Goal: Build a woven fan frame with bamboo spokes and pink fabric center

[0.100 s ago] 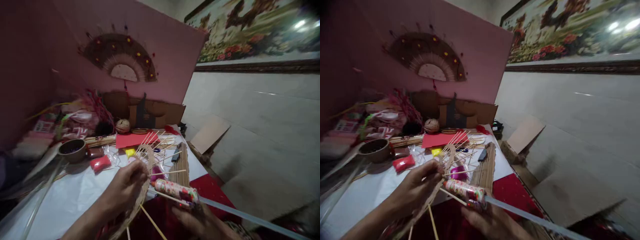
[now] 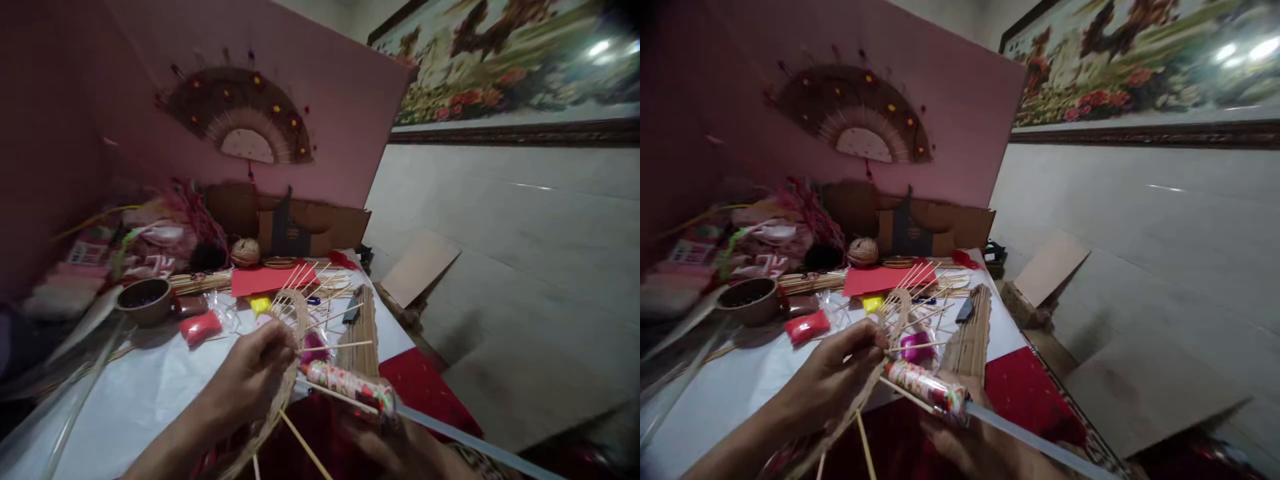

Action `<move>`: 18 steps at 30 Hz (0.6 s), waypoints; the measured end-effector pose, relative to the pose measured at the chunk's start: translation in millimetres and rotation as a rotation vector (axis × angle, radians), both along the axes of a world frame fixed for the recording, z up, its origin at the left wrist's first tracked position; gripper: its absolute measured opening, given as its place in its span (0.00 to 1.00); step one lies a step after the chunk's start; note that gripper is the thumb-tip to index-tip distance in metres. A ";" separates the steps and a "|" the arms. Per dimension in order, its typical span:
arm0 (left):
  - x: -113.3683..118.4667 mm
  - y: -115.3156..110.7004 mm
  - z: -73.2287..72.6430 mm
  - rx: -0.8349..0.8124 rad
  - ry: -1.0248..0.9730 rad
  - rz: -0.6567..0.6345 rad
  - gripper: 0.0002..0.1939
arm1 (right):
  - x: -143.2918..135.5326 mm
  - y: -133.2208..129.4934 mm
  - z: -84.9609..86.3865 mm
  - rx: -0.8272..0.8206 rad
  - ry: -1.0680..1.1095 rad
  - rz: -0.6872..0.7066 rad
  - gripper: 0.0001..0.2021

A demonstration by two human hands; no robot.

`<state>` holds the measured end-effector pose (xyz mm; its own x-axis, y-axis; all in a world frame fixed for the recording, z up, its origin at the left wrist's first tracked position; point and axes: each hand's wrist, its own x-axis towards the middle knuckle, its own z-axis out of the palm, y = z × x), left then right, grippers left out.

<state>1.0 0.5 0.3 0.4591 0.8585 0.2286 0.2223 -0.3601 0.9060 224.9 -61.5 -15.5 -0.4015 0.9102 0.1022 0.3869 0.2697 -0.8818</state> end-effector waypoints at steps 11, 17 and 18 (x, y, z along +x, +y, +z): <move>-0.5 0.6 0.8 -0.032 -0.006 0.012 0.09 | -7.7 23.6 -42.5 0.724 -0.085 -0.036 0.04; -2.6 2.0 -0.1 -0.025 -0.030 0.017 0.08 | -0.8 28.5 -51.4 0.782 -0.005 0.079 0.13; -2.9 2.5 -1.1 -0.027 -0.036 0.009 0.08 | -0.7 28.6 -50.6 0.802 0.003 0.079 0.14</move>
<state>-1.9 3.0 -0.8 0.4429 0.8688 0.2213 0.1931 -0.3334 0.9228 224.2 -32.9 -66.1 -0.4605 0.5280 0.7136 0.3383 0.8476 -0.4089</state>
